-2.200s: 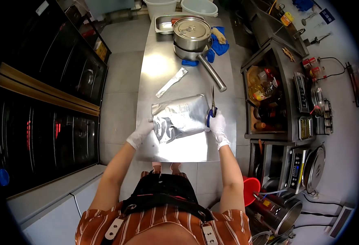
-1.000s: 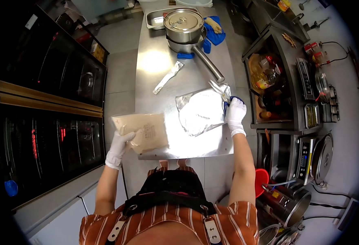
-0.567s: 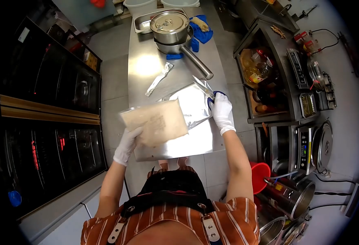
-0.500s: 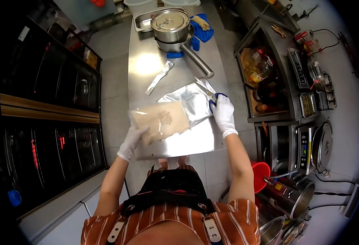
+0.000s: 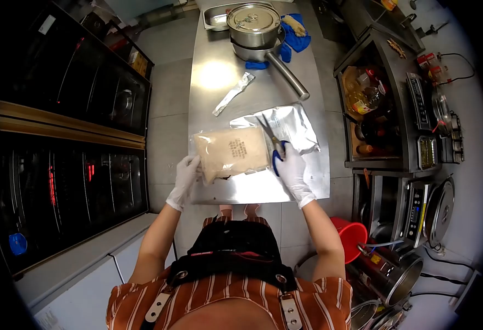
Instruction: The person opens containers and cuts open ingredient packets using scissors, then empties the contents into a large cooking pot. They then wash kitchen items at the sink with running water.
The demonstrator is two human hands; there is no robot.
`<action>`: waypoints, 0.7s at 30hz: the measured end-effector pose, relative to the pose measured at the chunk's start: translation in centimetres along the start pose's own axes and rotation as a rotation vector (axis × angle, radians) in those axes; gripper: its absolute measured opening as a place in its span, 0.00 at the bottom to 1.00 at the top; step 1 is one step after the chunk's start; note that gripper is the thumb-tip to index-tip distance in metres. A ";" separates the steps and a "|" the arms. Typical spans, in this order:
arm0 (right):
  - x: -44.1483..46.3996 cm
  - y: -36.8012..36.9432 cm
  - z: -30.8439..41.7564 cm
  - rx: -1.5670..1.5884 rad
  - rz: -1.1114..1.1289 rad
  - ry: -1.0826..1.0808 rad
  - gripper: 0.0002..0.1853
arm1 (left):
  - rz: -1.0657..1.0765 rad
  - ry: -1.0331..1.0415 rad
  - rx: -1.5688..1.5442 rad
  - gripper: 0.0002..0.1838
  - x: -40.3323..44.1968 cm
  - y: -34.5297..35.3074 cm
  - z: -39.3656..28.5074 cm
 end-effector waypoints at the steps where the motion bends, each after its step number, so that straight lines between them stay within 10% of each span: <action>1: 0.2 2.0 0.0 0.090 -0.057 -0.009 0.16 | 0.005 0.033 -0.007 0.10 0.3 0.3 0.1; 3: 0.0 4.1 -0.4 0.157 0.004 0.005 0.15 | 0.007 0.070 -0.016 0.10 0.7 1.2 -0.1; 5: -0.2 3.7 0.3 0.172 -0.011 0.006 0.15 | -0.124 0.638 0.360 0.09 -0.4 3.2 -4.4; 19: -1.8 -6.9 -2.7 1.095 -0.180 0.109 0.10 | 0.760 0.677 0.400 0.07 -7.5 18.9 -21.1; 21: -0.8 -6.8 -3.4 0.952 -0.210 0.096 0.12 | 0.735 0.879 0.836 0.06 -7.2 19.9 -21.0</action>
Point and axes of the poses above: each hand's wrist, its own x-axis towards the middle knuckle, its own y-axis out of the palm, z = x × y, the point moved 5 cm from there along x, towards the middle knuckle, and after that the axes turned 8 degrees about -x, right-handed, at the moved point
